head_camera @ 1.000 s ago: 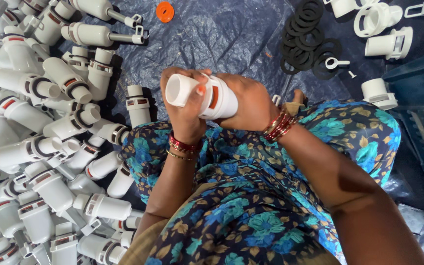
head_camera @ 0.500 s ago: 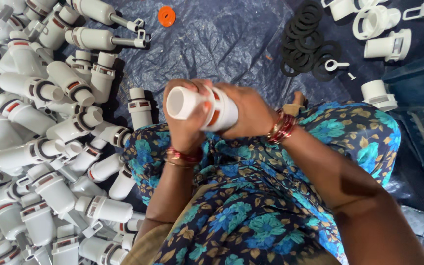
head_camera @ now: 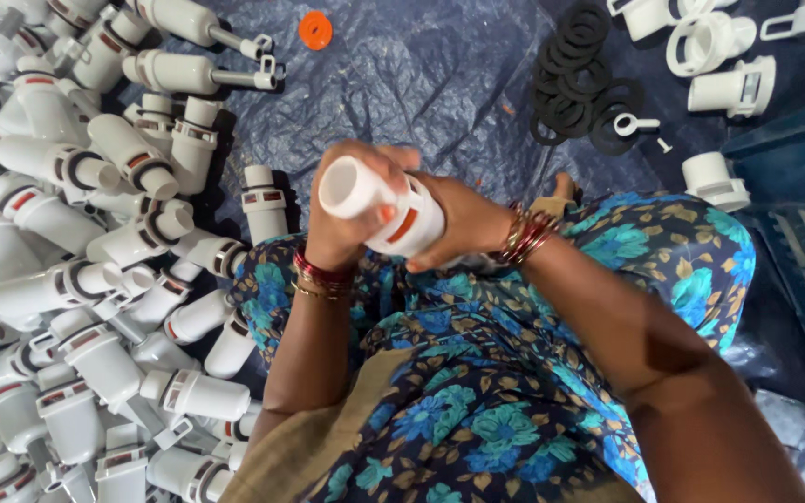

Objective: The person assembles white plastic cylindrical components by inserting black rubber rings and attaching white caps. They repeatedly pick up parts, fit them together, and place the assembled units aside on the tarp.

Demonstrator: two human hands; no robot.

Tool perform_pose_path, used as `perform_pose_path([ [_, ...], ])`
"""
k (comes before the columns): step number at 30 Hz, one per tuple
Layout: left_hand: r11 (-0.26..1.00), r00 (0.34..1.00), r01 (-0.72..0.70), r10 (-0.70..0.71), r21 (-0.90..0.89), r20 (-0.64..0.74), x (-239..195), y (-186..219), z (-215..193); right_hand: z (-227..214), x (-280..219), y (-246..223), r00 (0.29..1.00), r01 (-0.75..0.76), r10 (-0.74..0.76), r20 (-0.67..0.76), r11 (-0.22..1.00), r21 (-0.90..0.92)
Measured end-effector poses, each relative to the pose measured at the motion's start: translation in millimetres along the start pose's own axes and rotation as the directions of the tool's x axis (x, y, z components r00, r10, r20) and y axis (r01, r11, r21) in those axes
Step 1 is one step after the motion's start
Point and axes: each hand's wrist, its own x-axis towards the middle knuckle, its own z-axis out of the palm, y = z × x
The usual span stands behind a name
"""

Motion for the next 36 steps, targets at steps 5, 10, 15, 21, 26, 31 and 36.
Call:
perform_pose_path([
  [5,0.998,0.952,-0.05,0.033,-0.049,-0.305,-2.4,-16.6,7.1,3.4,2.3,3.1,0.968,0.02,-0.133,-0.214,0.886,-0.463],
  [10,0.982,0.993,0.117,-0.119,-0.152,-0.005,-3.5,-15.5,-12.7,0.3,5.2,7.6,1.0,0.002,-0.004,0.026,0.998,0.063],
  [15,1.0,0.929,-0.011,0.008,-0.004,-0.369,-9.1,-28.4,2.3,13.4,7.6,13.9,0.954,-0.027,-0.098,-0.283,0.913,-0.407],
  [21,0.998,0.999,0.015,-0.012,-0.058,0.039,-5.4,-17.9,-14.4,-4.3,2.7,11.7,0.995,0.081,-0.083,0.06,0.996,0.028],
  [26,0.996,0.937,-0.032,0.058,0.078,-0.345,-5.5,-24.0,4.8,5.7,6.9,6.4,0.962,-0.02,-0.091,-0.258,0.918,-0.397],
  [31,0.988,0.952,0.033,0.015,-0.151,0.305,2.9,-1.0,-11.1,-4.7,0.4,7.3,0.972,0.084,-0.107,0.207,0.99,0.118],
  [36,0.991,0.986,-0.061,0.079,0.121,-0.148,-2.6,-2.8,5.5,2.7,2.3,5.3,0.972,0.041,-0.12,-0.204,0.934,-0.355],
])
